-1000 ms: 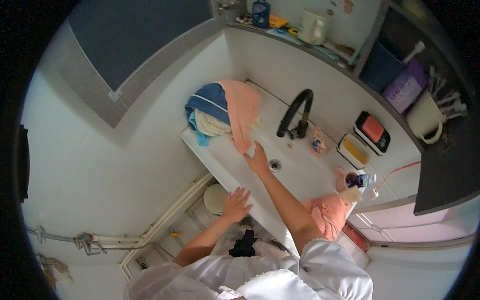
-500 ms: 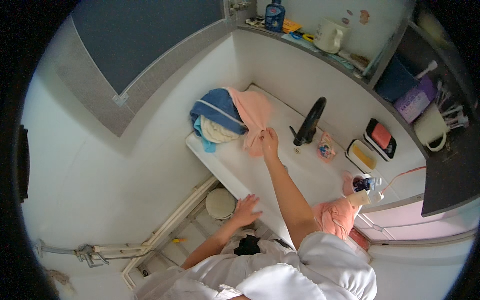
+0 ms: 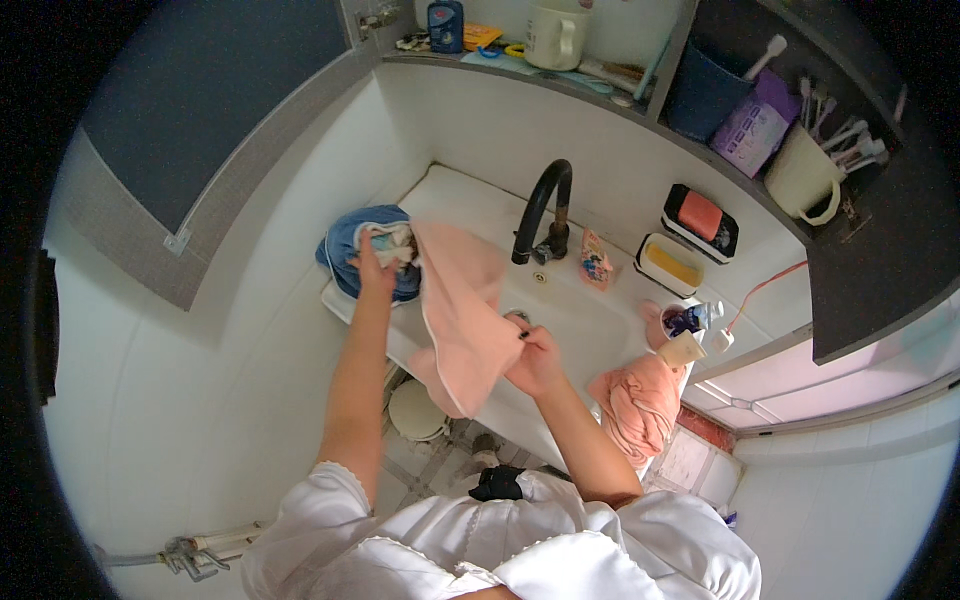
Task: The person washes pink fabric items in a sink by hand, rinsing them under running water and wringing them out.
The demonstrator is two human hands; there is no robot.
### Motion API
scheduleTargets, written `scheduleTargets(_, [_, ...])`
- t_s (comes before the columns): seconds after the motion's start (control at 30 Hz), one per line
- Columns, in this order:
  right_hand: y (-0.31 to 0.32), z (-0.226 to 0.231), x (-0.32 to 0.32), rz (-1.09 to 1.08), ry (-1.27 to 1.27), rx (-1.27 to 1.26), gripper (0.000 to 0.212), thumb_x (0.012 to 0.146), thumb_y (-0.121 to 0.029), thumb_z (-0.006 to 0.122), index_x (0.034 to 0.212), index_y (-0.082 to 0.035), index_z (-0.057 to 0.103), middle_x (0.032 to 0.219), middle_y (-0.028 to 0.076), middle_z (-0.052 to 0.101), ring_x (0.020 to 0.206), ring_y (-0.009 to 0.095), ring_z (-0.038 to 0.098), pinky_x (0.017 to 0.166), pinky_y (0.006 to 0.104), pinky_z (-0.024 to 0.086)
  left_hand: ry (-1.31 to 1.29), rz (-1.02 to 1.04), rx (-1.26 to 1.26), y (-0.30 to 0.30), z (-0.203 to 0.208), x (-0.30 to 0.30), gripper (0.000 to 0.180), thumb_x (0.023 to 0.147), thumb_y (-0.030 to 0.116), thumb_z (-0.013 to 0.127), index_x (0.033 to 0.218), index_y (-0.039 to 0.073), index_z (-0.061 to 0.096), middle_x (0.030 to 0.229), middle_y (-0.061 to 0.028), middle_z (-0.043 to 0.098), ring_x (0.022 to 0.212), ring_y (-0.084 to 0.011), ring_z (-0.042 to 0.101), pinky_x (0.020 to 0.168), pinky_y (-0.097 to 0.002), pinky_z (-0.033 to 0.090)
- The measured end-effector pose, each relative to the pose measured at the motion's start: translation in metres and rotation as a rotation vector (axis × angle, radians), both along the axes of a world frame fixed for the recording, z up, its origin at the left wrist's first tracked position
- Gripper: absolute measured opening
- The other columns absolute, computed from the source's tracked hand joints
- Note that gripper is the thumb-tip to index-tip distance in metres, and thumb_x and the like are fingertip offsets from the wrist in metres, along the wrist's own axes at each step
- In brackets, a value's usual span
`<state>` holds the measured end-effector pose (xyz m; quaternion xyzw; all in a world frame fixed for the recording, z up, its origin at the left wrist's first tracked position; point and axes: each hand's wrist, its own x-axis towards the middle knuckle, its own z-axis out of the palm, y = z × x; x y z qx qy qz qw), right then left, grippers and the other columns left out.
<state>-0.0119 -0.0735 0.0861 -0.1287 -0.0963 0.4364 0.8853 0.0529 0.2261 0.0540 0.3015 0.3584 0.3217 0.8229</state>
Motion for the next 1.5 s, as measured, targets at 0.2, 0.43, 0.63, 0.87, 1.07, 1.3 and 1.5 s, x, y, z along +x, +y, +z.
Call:
scheduleTargets(0.2, [-0.056,-0.028,0.001,-0.019,-0.304,-0.430,0.013,0.065,-0.017,0.044,0.073,-0.007,0.043,0.082,0.007,0.052,0.084,0.020,0.048,0.078,0.0318,0.037,0.255,-0.015,0.343,0.059,-0.034,0.006,0.119,0.060,0.034,0.075,0.132,0.015,-0.018,0.139,-0.0173,-0.007,0.129,-0.0309,0.006,0.099,-0.0433,0.022])
scheduleTargets(0.43, [-0.128,-0.005,-0.010,-0.707,0.075,-0.106,0.039,0.068,-0.018,0.041,0.102,-0.001,0.050,0.107,0.011,0.052,0.106,0.026,0.044,0.097,0.0398,0.030,0.651,-0.049,1.095,-0.024,-0.019,-0.013,0.108,0.062,0.024,0.072,0.132,0.001,-0.008,0.133,-0.0316,-0.011,0.125,-0.0432,0.002,0.100,-0.0429,0.019])
scheduleTargets(0.63, [-0.136,0.060,-0.006,-0.638,-0.133,0.179,0.044,0.074,-0.018,0.040,0.113,0.001,0.045,0.123,0.015,0.042,0.117,0.029,0.035,0.100,0.0422,0.024,0.760,-0.138,1.515,-0.061,-0.032,-0.056,0.100,0.062,0.019,0.071,0.133,0.001,0.004,0.132,-0.0332,-0.010,0.123,-0.0475,0.002,0.100,-0.0456,0.015])
scheduleTargets(0.87, [-0.163,0.068,-0.018,-0.858,-0.198,0.130,0.044,0.077,-0.021,0.036,0.114,0.002,0.043,0.124,0.017,0.041,0.118,0.031,0.034,0.100,0.0429,0.023,0.668,-0.551,1.743,-0.146,-0.051,-0.099,0.089,0.064,0.028,0.070,0.133,0.009,0.017,0.136,-0.0268,-0.003,0.126,-0.0418,-0.001,0.098,-0.0514,0.017])
scheduleTargets(1.07, [-0.159,0.069,-0.023,-0.720,-0.074,0.057,0.048,0.075,-0.022,0.036,0.116,0.001,0.040,0.124,0.015,0.041,0.117,0.030,0.036,0.099,0.0436,0.024,0.979,-1.222,1.955,-0.187,-0.091,-0.070,0.072,0.066,0.031,0.066,0.128,0.016,0.033,0.138,-0.0159,0.011,0.127,-0.0331,0.012,0.096,-0.0460,0.026])
scheduleTargets(1.3, [-0.150,0.040,-0.041,-0.628,-0.056,-0.047,0.051,0.074,-0.020,0.038,0.120,0.000,0.036,0.124,0.014,0.040,0.117,0.029,0.036,0.100,0.0418,0.025,0.919,-1.063,2.088,-0.115,-0.103,0.000,0.023,0.080,0.013,0.045,0.099,0.011,0.057,0.108,-0.0124,0.048,0.101,-0.0289,0.047,0.075,-0.0410,0.045])
scheduleTargets(1.5, [-0.128,0.021,-0.049,-0.646,0.024,-0.320,0.051,0.068,-0.017,0.042,0.116,-0.002,0.037,0.115,0.012,0.045,0.111,0.027,0.040,0.097,0.0387,0.029,0.933,-0.109,2.035,0.025,0.079,-0.006,0.034,0.074,0.014,0.054,0.107,0.010,0.049,0.100,-0.0122,0.051,0.096,-0.0290,0.048,0.074,-0.0407,0.044])
